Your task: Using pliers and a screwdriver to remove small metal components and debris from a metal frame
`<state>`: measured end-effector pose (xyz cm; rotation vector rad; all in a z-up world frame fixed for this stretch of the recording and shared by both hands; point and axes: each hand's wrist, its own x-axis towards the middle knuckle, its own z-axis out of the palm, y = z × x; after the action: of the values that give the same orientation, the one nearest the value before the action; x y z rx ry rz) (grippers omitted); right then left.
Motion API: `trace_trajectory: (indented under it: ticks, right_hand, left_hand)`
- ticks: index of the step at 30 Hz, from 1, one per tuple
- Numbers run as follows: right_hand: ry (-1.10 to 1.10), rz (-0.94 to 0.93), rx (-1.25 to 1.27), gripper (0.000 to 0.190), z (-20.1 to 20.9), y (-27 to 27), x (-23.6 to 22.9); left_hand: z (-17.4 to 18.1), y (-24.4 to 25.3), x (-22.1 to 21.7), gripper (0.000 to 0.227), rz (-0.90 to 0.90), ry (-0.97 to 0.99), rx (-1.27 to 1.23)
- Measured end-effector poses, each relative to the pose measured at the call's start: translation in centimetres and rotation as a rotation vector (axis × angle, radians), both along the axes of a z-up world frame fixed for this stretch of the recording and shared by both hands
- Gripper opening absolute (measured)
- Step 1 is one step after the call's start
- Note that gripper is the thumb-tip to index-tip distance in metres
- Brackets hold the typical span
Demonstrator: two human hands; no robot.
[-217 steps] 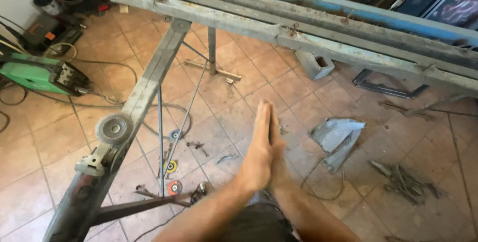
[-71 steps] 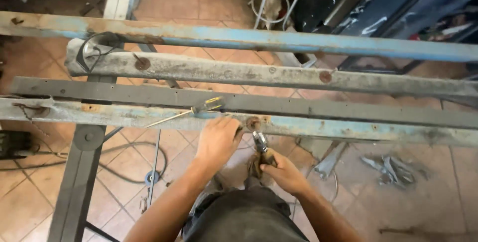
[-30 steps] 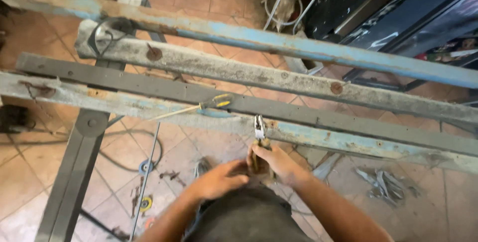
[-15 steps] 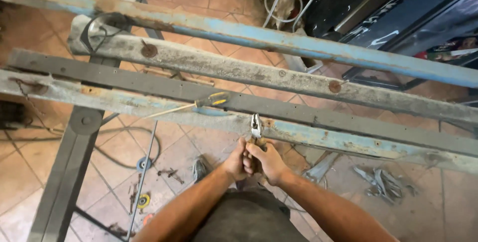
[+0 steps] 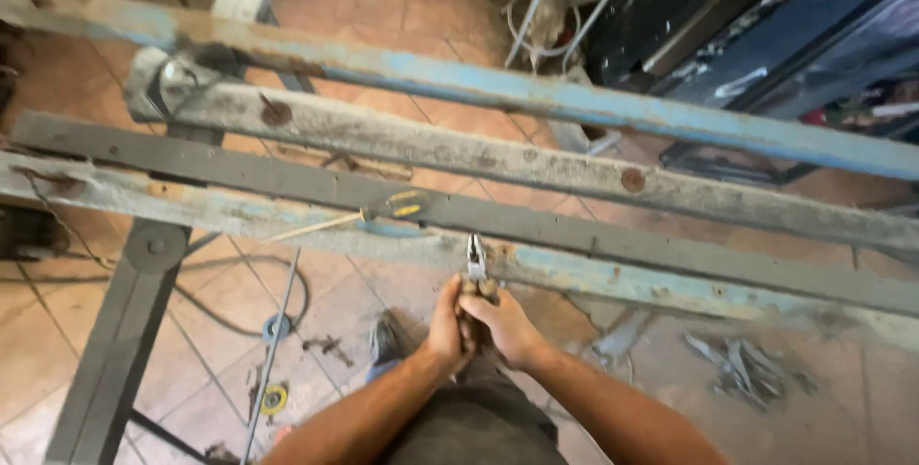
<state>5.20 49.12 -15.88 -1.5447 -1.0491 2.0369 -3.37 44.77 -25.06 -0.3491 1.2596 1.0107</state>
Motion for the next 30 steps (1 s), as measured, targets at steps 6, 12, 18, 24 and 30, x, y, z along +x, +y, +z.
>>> trace_trajectory:
  ticks: [6, 12, 18, 24, 30]
  right_hand:
    - [0.047, 0.216, -0.199, 0.052, 5.5, 1.2, 1.4]
    - [0.159, 0.073, -0.035, 0.054, 4.2, -0.1, 0.5]
    - [0.017, 0.065, -0.154, 0.046, 2.0, 0.5, 1.0]
    - [0.019, 0.078, -0.059, 0.054, 6.4, 0.0, -0.5]
    - [-0.044, 0.119, -0.067, 0.043, 4.8, 0.5, -0.3]
  left_hand:
    - [4.4, 0.3, -2.7, 0.071, -0.127, -0.163, 0.151]
    - [-1.7, -1.8, -0.8, 0.081, -0.185, -0.215, 0.268]
    - [-1.3, -0.8, 1.2, 0.081, -0.090, -0.135, 0.156]
    - [3.4, -0.1, 1.3, 0.083, -0.114, -0.072, 0.276]
    - [5.3, 0.3, 1.2, 0.070, -0.030, -0.074, 0.097]
